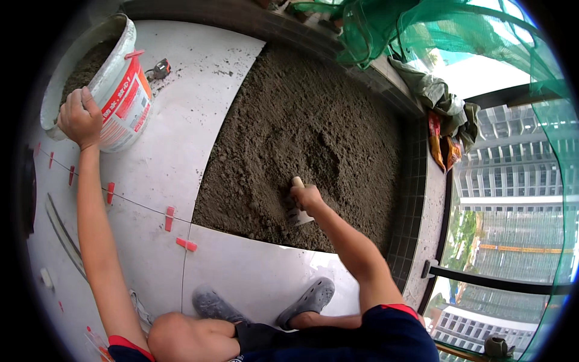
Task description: The person uses a notched trowel to spread and level wet mortar onto a floor surface between laid tiles, occasionally scooping more mortar from a bucket.
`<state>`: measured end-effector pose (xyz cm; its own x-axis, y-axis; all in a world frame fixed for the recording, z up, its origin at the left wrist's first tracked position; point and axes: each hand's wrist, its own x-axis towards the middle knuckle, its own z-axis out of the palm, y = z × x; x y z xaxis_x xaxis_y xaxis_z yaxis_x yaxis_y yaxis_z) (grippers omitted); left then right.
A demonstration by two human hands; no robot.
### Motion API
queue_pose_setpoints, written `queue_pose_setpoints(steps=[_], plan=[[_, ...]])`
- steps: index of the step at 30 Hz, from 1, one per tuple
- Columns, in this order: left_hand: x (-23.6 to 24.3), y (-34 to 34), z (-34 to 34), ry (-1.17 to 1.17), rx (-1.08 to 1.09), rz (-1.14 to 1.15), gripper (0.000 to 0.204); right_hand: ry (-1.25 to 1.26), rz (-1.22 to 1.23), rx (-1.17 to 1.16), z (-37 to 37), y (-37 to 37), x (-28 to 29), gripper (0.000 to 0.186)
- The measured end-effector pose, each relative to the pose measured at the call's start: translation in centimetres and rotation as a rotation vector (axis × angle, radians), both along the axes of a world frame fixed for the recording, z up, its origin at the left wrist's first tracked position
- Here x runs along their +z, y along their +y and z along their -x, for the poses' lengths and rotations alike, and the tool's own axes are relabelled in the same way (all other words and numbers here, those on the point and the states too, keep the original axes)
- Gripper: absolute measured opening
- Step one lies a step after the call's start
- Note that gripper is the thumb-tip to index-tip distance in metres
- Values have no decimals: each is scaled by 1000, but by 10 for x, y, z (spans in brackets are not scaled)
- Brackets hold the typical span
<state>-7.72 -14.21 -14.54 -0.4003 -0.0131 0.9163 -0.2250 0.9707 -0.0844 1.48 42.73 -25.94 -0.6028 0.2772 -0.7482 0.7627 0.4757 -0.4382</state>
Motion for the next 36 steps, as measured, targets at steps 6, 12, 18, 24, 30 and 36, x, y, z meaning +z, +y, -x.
queue_pose_setpoints(steps=[6,12,18,24,30,36], plan=[[19,17,-6,-11,-5,-55,17,142,244,-49,-18,26,-20,12],[19,20,-8,16,-10,-73,19,245,261,-45,-31,29,55,12],[24,34,-5,59,-60,-120,20,288,161,47,-2,23,188,16],[35,26,-14,10,-111,-227,15,285,242,175,35,-72,327,12],[32,32,-15,102,-239,-245,16,317,366,306,80,-198,404,11],[16,14,-21,89,-215,-186,10,435,207,770,151,-416,410,30]])
